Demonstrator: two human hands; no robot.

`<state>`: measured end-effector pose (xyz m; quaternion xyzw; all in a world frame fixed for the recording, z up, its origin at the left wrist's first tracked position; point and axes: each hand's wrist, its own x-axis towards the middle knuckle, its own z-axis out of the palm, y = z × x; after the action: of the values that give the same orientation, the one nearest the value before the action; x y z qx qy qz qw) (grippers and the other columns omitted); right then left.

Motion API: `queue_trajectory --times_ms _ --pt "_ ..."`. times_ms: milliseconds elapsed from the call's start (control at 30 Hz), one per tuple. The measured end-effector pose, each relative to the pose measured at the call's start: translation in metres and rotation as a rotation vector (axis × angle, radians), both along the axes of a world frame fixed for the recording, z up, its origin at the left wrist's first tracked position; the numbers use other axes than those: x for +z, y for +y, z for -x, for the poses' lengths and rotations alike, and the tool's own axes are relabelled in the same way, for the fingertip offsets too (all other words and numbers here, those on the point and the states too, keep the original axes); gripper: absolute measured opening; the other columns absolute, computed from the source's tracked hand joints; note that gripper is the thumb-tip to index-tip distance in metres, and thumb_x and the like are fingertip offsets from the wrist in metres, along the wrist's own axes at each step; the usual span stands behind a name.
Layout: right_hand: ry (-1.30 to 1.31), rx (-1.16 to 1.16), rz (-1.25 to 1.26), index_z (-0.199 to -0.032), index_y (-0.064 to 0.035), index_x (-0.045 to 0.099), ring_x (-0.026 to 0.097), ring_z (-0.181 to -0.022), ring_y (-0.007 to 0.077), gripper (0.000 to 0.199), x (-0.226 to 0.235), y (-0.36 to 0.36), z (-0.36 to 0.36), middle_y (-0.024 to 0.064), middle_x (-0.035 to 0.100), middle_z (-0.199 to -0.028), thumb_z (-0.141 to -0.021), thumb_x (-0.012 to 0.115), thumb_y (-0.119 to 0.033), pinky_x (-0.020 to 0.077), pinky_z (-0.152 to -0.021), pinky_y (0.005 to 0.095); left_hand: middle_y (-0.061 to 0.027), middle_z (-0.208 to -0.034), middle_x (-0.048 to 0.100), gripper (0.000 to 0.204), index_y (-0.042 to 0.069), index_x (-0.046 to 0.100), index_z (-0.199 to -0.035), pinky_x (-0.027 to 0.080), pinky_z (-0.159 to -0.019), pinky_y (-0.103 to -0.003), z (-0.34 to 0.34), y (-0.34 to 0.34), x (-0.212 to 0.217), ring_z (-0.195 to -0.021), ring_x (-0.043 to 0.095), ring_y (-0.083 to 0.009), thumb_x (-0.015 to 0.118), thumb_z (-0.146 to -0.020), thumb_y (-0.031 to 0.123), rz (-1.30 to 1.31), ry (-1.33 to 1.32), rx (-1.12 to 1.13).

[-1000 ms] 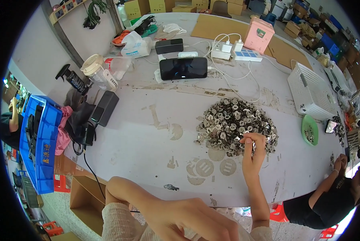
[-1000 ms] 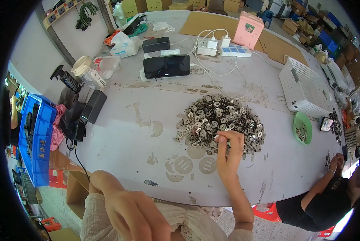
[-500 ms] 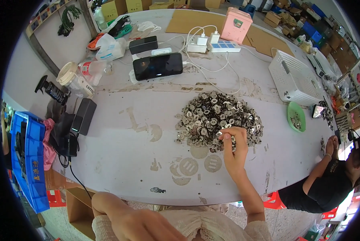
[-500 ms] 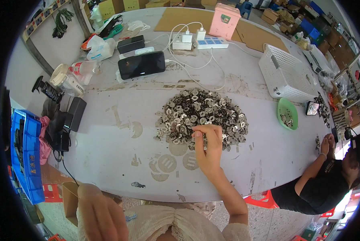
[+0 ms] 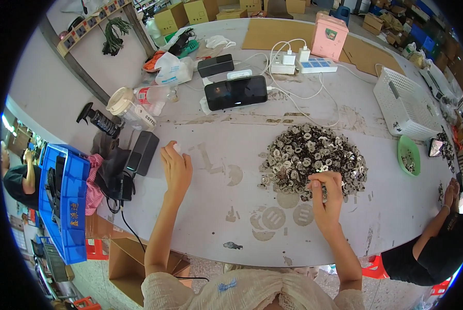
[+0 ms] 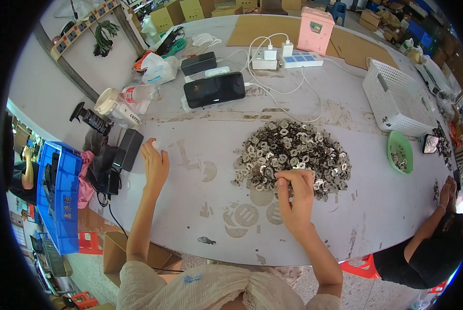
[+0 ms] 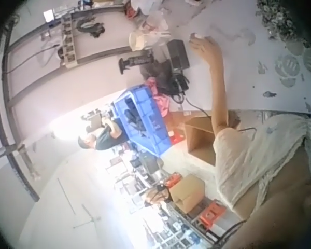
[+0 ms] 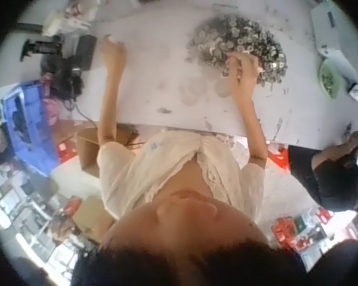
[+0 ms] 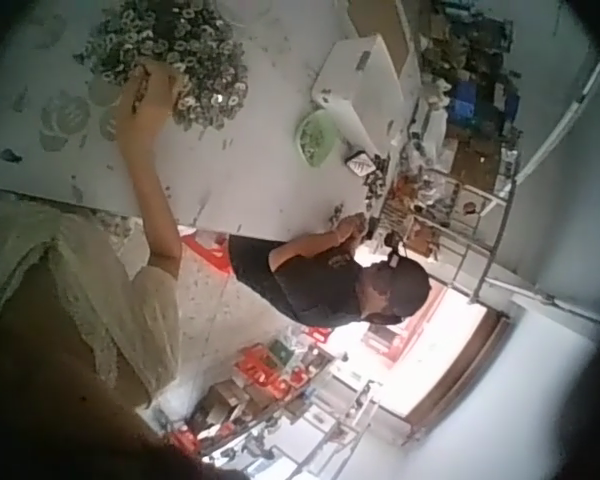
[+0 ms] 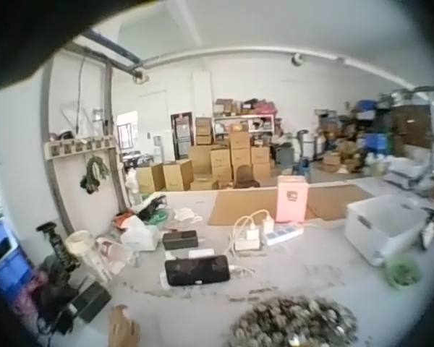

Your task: The person sorts a pile of small metal parts by hand, placing them into a sorting tray.

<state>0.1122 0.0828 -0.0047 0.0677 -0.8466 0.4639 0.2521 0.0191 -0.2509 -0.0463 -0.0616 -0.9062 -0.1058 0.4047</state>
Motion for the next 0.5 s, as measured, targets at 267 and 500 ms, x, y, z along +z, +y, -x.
queue_trajectory --times_ms 267,500 --pt "-0.008 0.041 -0.019 -0.087 -0.001 0.059 0.048 -0.081 0.0216 0.009 0.001 0.001 0.001 0.0079 0.058 -0.078 -0.081 0.054 0.002 0.0403 -0.07 0.0314 -0.0198 -0.078 0.056 0.02 0.004 0.046 -0.104 0.043 -0.072 -0.044 0.021 0.0 0.006 -0.088 0.051 -0.0375 0.049 -0.09 0.017 -0.349 -0.562 0.25" --pt "-0.041 0.074 -0.032 -0.086 -0.0012 0.059 0.049 -0.082 0.0228 0.008 0.003 -0.002 -0.002 0.0083 0.058 -0.078 -0.08 0.054 0.001 0.0409 -0.07 0.032 -0.0185 -0.092 0.049 0.044 0.003 0.042 -0.124 0.039 -0.077 -0.042 0.063 -0.009 0.002 -0.089 0.046 -0.0341 0.055 -0.082 0.007 0.146 -0.163 0.231"
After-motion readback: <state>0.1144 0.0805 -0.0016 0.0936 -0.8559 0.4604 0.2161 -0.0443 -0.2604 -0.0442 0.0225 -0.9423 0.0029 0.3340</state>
